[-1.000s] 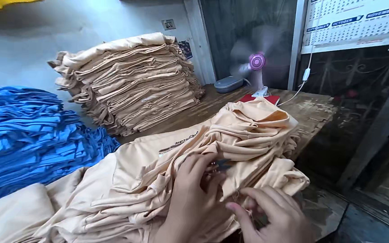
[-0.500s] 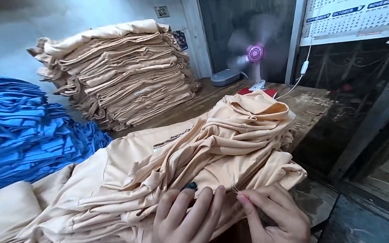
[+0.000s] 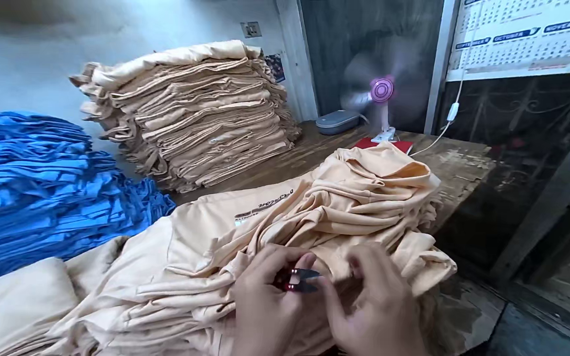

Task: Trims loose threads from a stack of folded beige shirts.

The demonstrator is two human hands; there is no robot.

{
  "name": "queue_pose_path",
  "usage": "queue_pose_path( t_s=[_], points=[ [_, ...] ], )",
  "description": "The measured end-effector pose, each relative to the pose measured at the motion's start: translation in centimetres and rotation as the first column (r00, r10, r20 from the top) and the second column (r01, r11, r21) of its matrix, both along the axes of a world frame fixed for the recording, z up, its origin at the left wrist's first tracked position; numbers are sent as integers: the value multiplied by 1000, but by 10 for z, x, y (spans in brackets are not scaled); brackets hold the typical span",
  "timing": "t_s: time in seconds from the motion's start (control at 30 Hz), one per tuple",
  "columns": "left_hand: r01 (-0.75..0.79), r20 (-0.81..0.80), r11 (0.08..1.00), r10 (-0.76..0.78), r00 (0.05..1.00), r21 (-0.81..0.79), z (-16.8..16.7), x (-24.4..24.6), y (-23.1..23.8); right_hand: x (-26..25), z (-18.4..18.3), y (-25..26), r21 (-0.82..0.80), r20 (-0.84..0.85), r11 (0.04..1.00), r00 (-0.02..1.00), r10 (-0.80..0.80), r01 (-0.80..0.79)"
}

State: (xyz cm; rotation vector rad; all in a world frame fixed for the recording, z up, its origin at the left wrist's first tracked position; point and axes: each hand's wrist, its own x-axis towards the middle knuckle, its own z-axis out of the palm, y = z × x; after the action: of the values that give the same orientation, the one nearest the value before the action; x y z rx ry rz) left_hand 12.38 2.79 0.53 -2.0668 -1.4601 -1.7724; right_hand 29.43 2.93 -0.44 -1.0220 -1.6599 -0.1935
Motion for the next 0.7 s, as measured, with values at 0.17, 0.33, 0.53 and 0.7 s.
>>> queue_pose_path(
  t_s=[0.17, 0.33, 0.53, 0.7],
  points=[
    [62, -53, 995, -66, 996, -73, -11, 14, -10, -5, 0, 12, -83, -473, 929, 835, 281, -360],
    [19, -88, 995, -28, 996, -102, -21, 24, -16, 17, -8, 16, -16, -868, 623, 320, 380, -782],
    [101, -102, 992, -93, 990, 70, -22, 36, -5, 21, -21, 10, 21, -727, 643, 429, 536, -766],
    [10, -212, 970, 43, 976, 241, -29, 33, -38, 33, -35, 9, 21, -427, 710, 636, 642, -703]
  ],
)
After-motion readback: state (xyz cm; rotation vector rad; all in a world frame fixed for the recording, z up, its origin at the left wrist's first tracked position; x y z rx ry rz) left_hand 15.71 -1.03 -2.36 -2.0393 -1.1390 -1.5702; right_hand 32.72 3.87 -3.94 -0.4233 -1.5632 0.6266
